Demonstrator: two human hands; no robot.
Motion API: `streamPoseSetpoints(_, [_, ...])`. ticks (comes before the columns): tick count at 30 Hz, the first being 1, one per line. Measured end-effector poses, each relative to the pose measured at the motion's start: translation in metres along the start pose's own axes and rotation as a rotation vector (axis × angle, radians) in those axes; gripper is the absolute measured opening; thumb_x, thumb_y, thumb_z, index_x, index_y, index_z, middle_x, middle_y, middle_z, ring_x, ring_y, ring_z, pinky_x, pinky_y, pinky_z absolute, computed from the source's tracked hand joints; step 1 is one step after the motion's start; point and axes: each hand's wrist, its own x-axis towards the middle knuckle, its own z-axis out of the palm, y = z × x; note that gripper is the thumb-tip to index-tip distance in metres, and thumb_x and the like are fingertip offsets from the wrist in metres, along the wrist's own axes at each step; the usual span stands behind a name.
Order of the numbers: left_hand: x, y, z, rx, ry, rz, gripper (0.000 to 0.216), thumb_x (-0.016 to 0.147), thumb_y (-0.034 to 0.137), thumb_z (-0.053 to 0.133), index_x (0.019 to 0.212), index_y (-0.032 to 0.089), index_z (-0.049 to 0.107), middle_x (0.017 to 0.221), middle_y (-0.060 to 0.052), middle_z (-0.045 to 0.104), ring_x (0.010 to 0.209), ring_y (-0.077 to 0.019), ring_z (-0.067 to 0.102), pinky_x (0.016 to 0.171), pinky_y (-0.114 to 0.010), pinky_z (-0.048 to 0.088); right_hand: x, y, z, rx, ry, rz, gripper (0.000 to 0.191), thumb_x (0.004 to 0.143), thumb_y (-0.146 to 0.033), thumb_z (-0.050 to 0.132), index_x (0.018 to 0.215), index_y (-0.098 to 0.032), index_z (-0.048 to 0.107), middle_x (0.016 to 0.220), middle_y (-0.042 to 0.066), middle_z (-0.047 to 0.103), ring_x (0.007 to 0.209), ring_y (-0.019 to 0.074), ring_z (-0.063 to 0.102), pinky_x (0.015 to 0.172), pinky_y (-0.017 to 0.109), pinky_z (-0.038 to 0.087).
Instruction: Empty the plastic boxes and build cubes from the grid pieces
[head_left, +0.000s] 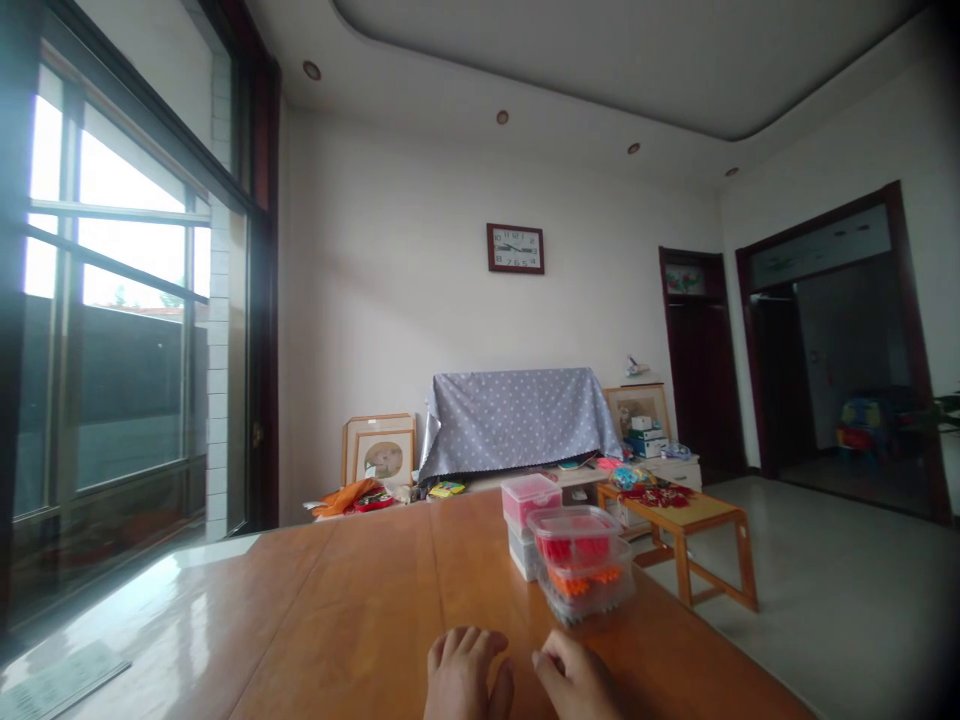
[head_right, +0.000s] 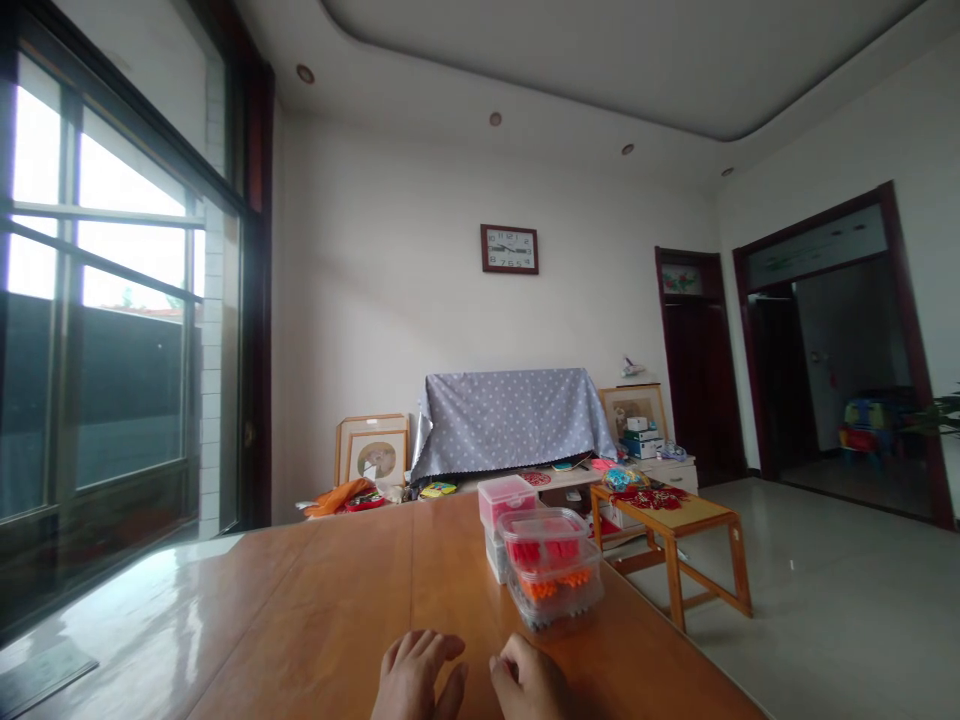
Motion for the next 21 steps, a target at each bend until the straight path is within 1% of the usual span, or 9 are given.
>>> streamPoseSetpoints(5, [0.002, -0.004, 0.004, -0.059, -0.011, -0.056, 0.015, 0.087, 0.033, 0.059, 0.093, 0.027, 0.072, 0.090, -0.004, 0.074, 0.092, -0.0240, 0.067, 0.088, -0.039, 0.044, 0.006, 0.008, 0.001, 0.122, 0.031, -0.009, 0.037, 0.087, -0.053, 0.051, 0.066, -0.023, 0.049, 0.059, -0.005, 0.052, 0.060, 0.0141, 0.049, 0.059, 0.024, 0.036])
streamPoseSetpoints(8, [0.005, -0.008, 0.007, -0.129, -0.008, -0.127, 0.021, 0.088, 0.035, 0.055, 0.099, 0.027, 0.071, 0.097, -0.006, 0.075, 0.097, -0.0245, 0.067, 0.090, -0.039, 0.046, 0.009, 0.013, 0.002, 0.147, 0.031, -0.026, 0.038, 0.089, -0.053, 0.048, 0.066, -0.023, 0.047, 0.059, -0.005, 0.050, 0.061, 0.0145, 0.049, 0.060, 0.025, 0.037])
streamPoseSetpoints(10, [0.012, -0.011, 0.007, -0.196, 0.005, -0.212, 0.027, 0.088, 0.038, 0.054, 0.106, 0.026, 0.070, 0.104, -0.007, 0.074, 0.102, -0.0250, 0.067, 0.092, -0.040, 0.047, 0.010, 0.017, 0.002, 0.126, 0.003, -0.033, 0.036, 0.090, -0.051, 0.046, 0.067, -0.023, 0.045, 0.060, -0.004, 0.050, 0.061, 0.0146, 0.049, 0.060, 0.025, 0.037])
streamPoseSetpoints(14, [0.038, -0.016, 0.002, -0.402, -0.017, -0.399, 0.047, 0.085, 0.049, 0.055, 0.122, 0.020, 0.062, 0.118, -0.013, 0.071, 0.113, -0.0261, 0.066, 0.096, -0.037, 0.050, 0.014, 0.017, 0.006, 0.030, -0.040, -0.003, 0.029, 0.093, -0.040, 0.045, 0.069, -0.023, 0.048, 0.062, -0.003, 0.055, 0.061, 0.0149, 0.052, 0.060, 0.024, 0.037])
streamPoseSetpoints(17, [0.064, -0.017, -0.004, -0.514, -0.003, -0.443, 0.057, 0.084, 0.053, 0.055, 0.128, 0.017, 0.056, 0.119, -0.016, 0.069, 0.113, -0.0272, 0.065, 0.094, -0.038, 0.051, 0.023, 0.005, 0.014, -0.026, -0.097, 0.034, 0.021, 0.091, -0.027, 0.048, 0.071, -0.022, 0.053, 0.064, -0.002, 0.060, 0.063, 0.0155, 0.057, 0.060, 0.024, 0.036])
streamPoseSetpoints(19, [0.081, -0.021, -0.006, -0.513, 0.008, -0.452, 0.061, 0.082, 0.051, 0.059, 0.130, 0.016, 0.053, 0.118, -0.016, 0.069, 0.111, -0.0277, 0.065, 0.094, -0.039, 0.050, 0.029, -0.010, 0.021, -0.061, -0.133, 0.041, 0.018, 0.088, -0.021, 0.051, 0.071, -0.021, 0.057, 0.067, 0.000, 0.064, 0.067, 0.0159, 0.060, 0.059, 0.023, 0.035])
streamPoseSetpoints(21, [0.097, -0.027, -0.003, -0.488, 0.002, -0.437, 0.064, 0.079, 0.049, 0.063, 0.131, 0.014, 0.052, 0.120, -0.017, 0.067, 0.112, -0.0281, 0.064, 0.096, -0.040, 0.049, 0.035, -0.025, 0.029, -0.099, -0.134, 0.022, 0.018, 0.088, -0.019, 0.051, 0.071, -0.020, 0.059, 0.071, 0.001, 0.068, 0.069, 0.0158, 0.063, 0.059, 0.023, 0.034])
